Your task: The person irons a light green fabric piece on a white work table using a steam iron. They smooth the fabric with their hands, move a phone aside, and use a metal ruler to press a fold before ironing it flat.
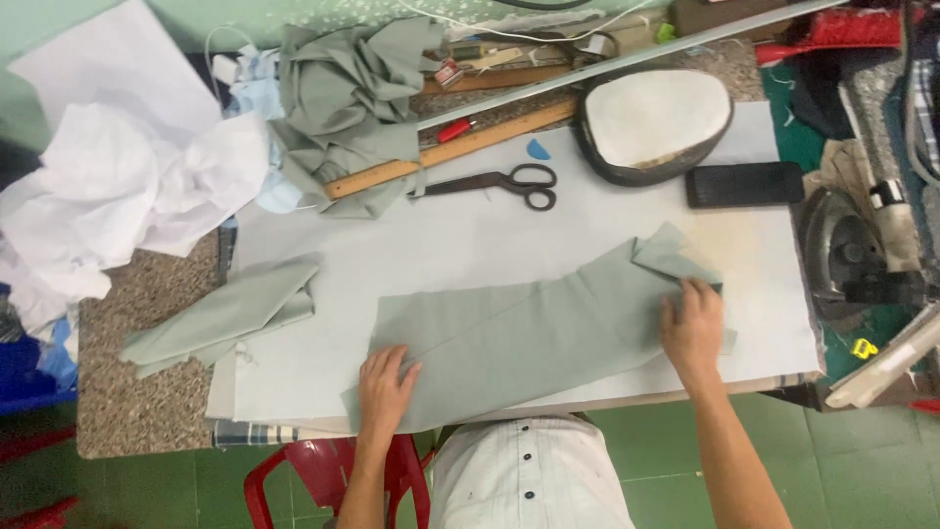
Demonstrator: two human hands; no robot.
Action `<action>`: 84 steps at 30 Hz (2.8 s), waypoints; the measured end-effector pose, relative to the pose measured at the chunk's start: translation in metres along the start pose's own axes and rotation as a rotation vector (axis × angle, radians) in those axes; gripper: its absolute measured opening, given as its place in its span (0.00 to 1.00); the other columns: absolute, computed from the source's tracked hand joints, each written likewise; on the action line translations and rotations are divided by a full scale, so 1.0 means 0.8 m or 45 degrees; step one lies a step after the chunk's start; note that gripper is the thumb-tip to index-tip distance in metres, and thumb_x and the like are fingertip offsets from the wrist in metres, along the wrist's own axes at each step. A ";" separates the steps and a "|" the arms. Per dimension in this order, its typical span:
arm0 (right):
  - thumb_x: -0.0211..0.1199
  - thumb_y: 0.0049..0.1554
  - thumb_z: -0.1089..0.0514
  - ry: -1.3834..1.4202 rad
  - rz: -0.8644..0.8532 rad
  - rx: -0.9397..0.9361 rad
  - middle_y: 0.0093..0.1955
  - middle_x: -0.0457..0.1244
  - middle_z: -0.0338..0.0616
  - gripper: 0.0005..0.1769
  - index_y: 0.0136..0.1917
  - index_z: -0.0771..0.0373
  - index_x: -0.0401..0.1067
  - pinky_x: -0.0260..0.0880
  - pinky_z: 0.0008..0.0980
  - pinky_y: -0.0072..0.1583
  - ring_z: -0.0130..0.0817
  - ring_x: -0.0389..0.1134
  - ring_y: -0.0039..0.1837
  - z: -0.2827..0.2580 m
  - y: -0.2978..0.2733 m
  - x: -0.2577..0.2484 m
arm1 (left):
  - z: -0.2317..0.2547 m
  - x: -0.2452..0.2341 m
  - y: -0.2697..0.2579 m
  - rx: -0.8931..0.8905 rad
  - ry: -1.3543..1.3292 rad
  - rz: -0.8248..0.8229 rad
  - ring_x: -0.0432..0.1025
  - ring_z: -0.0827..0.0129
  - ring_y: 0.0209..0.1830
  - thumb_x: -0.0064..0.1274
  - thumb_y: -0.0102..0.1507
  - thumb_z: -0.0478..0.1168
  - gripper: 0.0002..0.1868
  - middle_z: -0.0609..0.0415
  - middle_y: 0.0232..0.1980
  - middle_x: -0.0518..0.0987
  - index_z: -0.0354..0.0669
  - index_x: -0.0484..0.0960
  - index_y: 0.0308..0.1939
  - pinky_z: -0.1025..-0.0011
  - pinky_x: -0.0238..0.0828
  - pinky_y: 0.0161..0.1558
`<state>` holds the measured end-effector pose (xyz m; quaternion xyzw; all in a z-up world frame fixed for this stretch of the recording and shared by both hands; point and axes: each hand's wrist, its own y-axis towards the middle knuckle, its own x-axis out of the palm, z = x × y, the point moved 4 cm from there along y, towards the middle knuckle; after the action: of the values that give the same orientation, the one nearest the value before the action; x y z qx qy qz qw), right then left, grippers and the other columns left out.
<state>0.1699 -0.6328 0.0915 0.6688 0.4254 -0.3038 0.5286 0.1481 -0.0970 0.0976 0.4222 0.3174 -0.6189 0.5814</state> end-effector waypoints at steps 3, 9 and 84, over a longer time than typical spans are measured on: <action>0.54 0.67 0.62 -0.088 0.016 -0.160 0.67 0.63 0.55 0.16 0.66 0.68 0.69 0.65 0.48 0.60 0.55 0.66 0.62 -0.027 0.040 0.015 | -0.002 0.020 -0.006 -0.111 0.082 -0.310 0.68 0.59 0.54 0.56 0.61 0.63 0.34 0.55 0.53 0.78 0.48 0.75 0.64 0.59 0.63 0.57; 0.63 0.55 0.37 -0.251 -0.622 -0.098 0.73 0.60 0.46 0.46 0.80 0.55 0.56 0.58 0.45 0.68 0.45 0.60 0.71 0.022 0.087 0.098 | -0.016 0.018 -0.006 -0.407 0.185 -0.625 0.74 0.57 0.49 0.69 0.55 0.59 0.41 0.52 0.57 0.72 0.46 0.68 0.63 0.58 0.75 0.43; 0.71 0.47 0.66 -0.265 -0.197 -0.259 0.66 0.65 0.49 0.20 0.51 0.48 0.80 0.68 0.47 0.64 0.53 0.65 0.69 0.128 -0.052 -0.050 | -0.118 -0.016 -0.024 -0.362 0.099 0.488 0.65 0.50 0.71 0.57 0.55 0.15 0.26 0.47 0.70 0.67 0.49 0.88 0.49 0.61 0.82 0.58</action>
<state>0.1187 -0.7383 0.0808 0.5420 0.4472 -0.3665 0.6099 0.1434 -0.0053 0.0652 0.4122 0.3374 -0.4297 0.7291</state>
